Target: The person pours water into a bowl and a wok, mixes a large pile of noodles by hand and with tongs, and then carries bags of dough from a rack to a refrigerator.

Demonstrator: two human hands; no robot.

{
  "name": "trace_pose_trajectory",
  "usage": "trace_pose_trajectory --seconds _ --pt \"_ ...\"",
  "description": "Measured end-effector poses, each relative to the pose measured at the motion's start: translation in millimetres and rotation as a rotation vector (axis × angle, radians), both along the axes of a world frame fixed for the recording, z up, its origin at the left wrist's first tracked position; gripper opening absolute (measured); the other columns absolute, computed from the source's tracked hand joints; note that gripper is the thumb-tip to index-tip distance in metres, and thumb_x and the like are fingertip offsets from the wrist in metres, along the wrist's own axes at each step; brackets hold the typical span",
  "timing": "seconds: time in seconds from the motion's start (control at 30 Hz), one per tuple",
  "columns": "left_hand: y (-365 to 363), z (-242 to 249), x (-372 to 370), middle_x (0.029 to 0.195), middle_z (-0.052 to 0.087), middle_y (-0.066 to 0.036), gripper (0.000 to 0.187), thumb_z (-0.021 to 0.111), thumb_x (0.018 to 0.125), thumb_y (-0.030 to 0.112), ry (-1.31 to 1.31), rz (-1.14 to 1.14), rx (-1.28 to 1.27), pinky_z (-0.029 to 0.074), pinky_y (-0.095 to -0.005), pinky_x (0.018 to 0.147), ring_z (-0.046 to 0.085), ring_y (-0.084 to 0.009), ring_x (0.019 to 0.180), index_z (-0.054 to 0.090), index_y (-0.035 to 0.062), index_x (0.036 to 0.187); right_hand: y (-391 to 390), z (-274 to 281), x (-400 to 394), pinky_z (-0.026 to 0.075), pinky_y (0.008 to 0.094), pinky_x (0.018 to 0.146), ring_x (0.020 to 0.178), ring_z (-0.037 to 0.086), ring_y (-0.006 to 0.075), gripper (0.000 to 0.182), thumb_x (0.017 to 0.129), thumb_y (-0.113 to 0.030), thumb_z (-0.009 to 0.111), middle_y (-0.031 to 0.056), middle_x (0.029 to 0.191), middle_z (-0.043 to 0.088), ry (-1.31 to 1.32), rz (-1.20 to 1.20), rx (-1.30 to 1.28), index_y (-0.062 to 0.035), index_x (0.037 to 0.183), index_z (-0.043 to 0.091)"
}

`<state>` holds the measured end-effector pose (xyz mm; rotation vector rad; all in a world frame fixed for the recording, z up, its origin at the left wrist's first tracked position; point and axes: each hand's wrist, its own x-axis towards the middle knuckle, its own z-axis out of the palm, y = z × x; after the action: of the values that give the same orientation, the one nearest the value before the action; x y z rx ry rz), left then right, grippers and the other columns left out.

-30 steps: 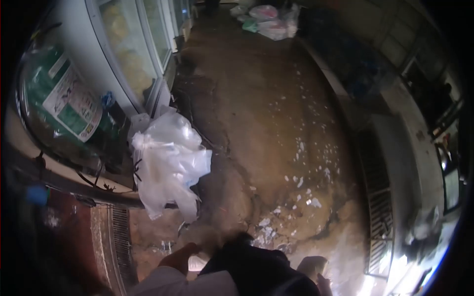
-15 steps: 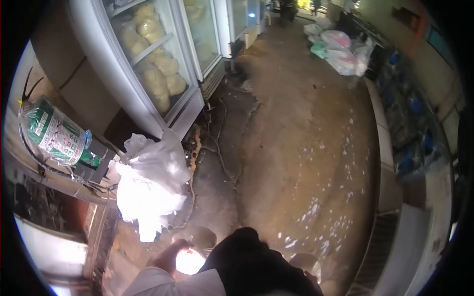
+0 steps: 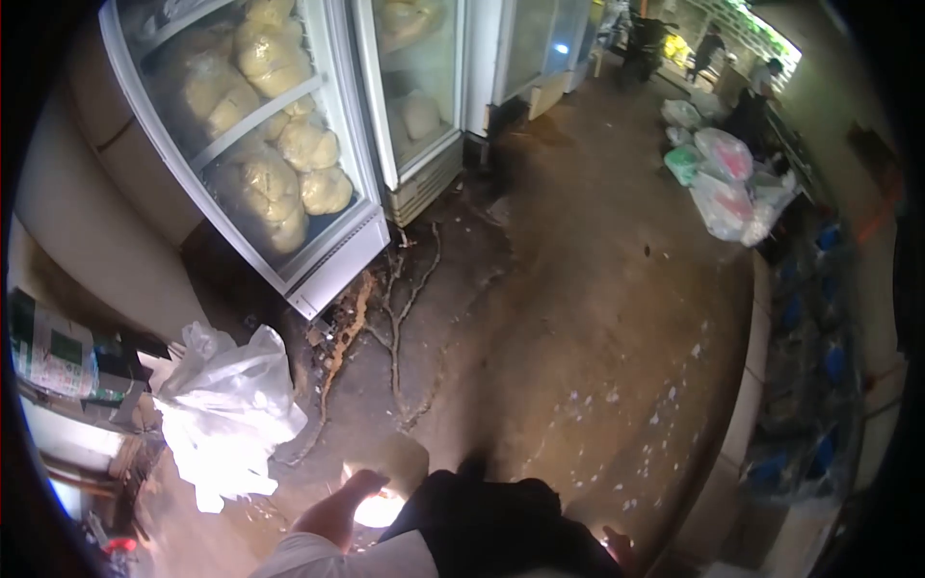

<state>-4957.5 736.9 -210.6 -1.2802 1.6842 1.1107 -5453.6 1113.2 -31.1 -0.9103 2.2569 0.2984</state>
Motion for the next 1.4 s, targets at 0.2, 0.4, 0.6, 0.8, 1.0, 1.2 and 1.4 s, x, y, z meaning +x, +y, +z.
trace_pose_trajectory --seconds 0.2,0.4,0.6,0.8,1.0,1.2,1.4 --pt "-114.5 96.3 -151.7 0.096 0.065 -0.017 0.056 0.044 0.087 0.054 0.127 0.165 -0.453 0.045 -0.0431 0.084 0.062 -0.0311 0.094 0.064 0.0039 0.099 23.1 -259.6 -293.0 0.05 0.0416 0.077 0.09 0.063 0.0327 0.045 0.088 -0.036 0.055 0.013 0.108 0.065 -0.424 0.321 -0.485 -0.0186 0.129 0.052" --pt "-275.8 228.9 -318.2 0.093 0.065 -0.015 0.054 0.043 0.088 0.054 -0.046 0.421 -0.513 0.046 -0.0417 0.084 0.062 -0.0293 0.093 0.064 0.0052 0.094 -249.8 -170.2 -372.8 0.049 0.0409 0.079 0.09 0.063 0.0355 0.042 0.09 -0.031 0.05 0.0161 0.111 0.062 -0.442 -0.292 -0.016 -0.0163 0.129 0.052" --pt "-422.4 331.9 -437.5 0.091 0.064 -0.02 0.043 0.055 0.084 0.047 0.04 0.588 -0.845 0.047 -0.0461 0.079 0.061 -0.0385 0.089 0.061 0.0053 0.09 -473.4 -65.4 -469.4 0.036 0.0354 0.039 0.044 0.048 0.0193 0.042 0.082 -0.043 0.065 0.0081 0.067 0.061 -0.524 -0.255 -0.329 -0.0044 0.099 0.067" --pt "-578.6 375.8 -520.1 0.089 0.065 -0.021 0.033 0.067 0.079 0.029 0.394 0.764 -1.294 0.049 -0.0444 0.074 0.062 -0.0394 0.086 0.059 0.0053 0.1 -650.4 -97.4 -608.5 0.036 0.0349 0.039 0.044 0.046 0.0183 0.034 0.083 -0.035 0.067 0.0078 0.067 0.061 -0.607 0.095 -0.66 -0.0105 0.107 0.066" --pt "-735.3 442.9 -592.4 0.084 0.066 -0.015 0.036 0.067 0.078 0.013 0.665 0.814 -1.248 0.05 -0.0317 0.067 0.064 -0.0167 0.075 0.058 -0.0054 0.108 -815.7 -122.6 -689.9 0.046 0.0425 0.06 0.061 0.06 0.0253 0.053 0.078 -0.05 0.066 0.0136 0.066 0.063 -0.34 0.024 -0.297 0.0025 0.077 0.065" --pt "-863.0 555.6 -636.7 0.084 0.066 -0.015 0.046 0.071 0.075 0.018 0.755 0.791 -1.279 0.051 -0.0287 0.065 0.063 -0.017 0.066 0.057 -0.0035 0.113 -972.8 -146.3 -766.3 0.05 0.0382 0.06 0.064 0.062 0.0267 0.039 0.078 -0.026 0.065 0.0107 0.094 0.067 -0.425 0.175 -0.151 -0.0022 0.108 0.063" --pt "-977.2 655.3 -689.6 0.083 0.065 -0.01 0.049 0.074 0.069 0.016 0.534 0.821 -1.55 0.048 -0.0319 0.072 0.061 -0.0182 0.076 0.061 -0.0014 0.113 -1158.5 -130.3 -826.5 0.049 0.0367 0.064 0.067 0.06 0.024 0.035 0.083 -0.026 0.061 0.0098 0.093 0.066 -0.507 0.294 -0.061 -0.0016 0.108 0.063"
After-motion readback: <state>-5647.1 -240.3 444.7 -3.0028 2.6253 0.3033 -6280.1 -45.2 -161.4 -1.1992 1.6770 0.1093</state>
